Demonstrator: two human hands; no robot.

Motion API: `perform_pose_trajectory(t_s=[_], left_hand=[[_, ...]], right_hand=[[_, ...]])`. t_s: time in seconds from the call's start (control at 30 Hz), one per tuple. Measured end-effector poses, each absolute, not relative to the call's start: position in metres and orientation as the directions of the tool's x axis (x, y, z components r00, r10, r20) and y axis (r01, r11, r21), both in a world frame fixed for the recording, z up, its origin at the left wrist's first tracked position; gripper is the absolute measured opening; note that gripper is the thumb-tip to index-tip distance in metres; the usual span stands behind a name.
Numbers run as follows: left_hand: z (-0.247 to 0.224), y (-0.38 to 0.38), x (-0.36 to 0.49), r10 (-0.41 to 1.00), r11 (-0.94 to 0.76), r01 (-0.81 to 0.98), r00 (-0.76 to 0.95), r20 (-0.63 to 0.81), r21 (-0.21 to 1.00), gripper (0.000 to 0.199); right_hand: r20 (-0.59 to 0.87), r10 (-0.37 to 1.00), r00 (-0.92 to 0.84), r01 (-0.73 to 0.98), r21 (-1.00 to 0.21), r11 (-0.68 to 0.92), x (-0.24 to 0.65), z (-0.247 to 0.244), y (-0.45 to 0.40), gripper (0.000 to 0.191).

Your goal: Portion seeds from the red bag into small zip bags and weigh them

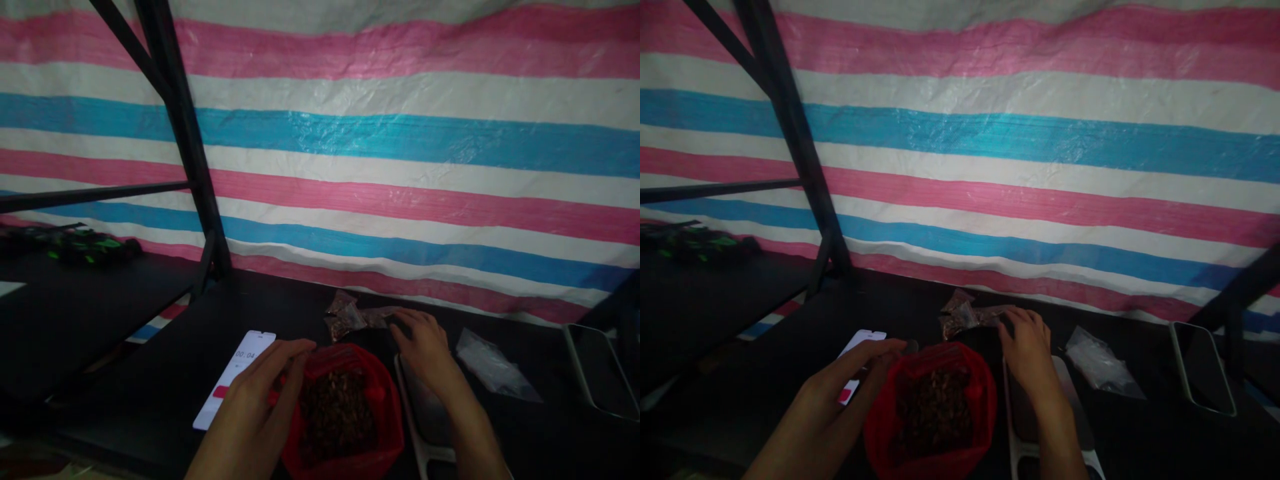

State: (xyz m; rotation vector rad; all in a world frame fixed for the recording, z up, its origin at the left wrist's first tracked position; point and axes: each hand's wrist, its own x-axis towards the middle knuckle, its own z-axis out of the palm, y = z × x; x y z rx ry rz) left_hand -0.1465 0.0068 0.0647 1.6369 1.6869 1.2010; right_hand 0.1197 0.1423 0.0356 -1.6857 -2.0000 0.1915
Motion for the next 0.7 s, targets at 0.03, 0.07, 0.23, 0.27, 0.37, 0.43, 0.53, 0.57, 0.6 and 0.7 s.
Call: perform_pose_trajectory(t_s=[0.03,0.07,0.23,0.27,0.37,0.43,0.53,0.57,0.6,0.7], left_hand=[[0.065,0.007,-0.145,0.961,-0.116,0.525,-0.157,0.230,0.843,0.038],[0.066,0.008,-0.143,0.958,-0.124,0.526,-0.158,0.240,0.841,0.037],[0.064,0.010,-0.113,0.965,-0.159,0.442,-0.120,0.233,0.883,0.037],[0.063,0.010,-0.105,0.974,-0.149,0.395,-0.099,0.203,0.907,0.046],[0.057,0.011,-0.084,0.996,-0.074,0.214,-0.040,0.085,0.974,0.068],[0.054,0.012,-0.075,1.000,-0.016,0.083,-0.006,0.016,0.996,0.069],[0.054,0.013,-0.071,0.994,0.040,-0.130,0.102,-0.027,0.991,0.074],[0.055,0.013,-0.071,0.991,0.053,-0.190,0.134,-0.028,0.980,0.075],[0.056,0.014,-0.071,0.987,0.068,-0.231,0.157,-0.032,0.971,0.074],[0.061,0.017,-0.072,0.986,0.106,-0.246,0.150,-0.070,0.963,0.058]], right_hand=[[0.321,0.942,-0.096,0.864,-0.444,0.239,0.124,0.044,0.139,0.038],[0.349,0.932,-0.101,0.837,-0.476,0.269,0.128,0.053,0.134,0.037],[0.355,0.926,-0.130,0.562,-0.743,0.364,0.128,0.088,0.093,0.028],[0.327,0.931,-0.162,0.521,-0.773,0.362,0.125,0.092,0.085,0.027],[0.246,0.929,-0.275,0.409,-0.845,0.345,0.118,0.098,0.064,0.020],[0.219,0.923,-0.318,0.313,-0.894,0.320,0.115,0.100,0.056,0.018],[0.194,0.919,-0.342,0.138,-0.958,0.253,0.113,0.101,0.048,0.016],[0.186,0.919,-0.348,0.082,-0.970,0.228,0.113,0.101,0.046,0.016],[0.177,0.918,-0.356,0.033,-0.979,0.201,0.112,0.100,0.044,0.017],[0.161,0.921,-0.355,-0.087,-0.987,0.138,0.111,0.094,0.042,0.025]])
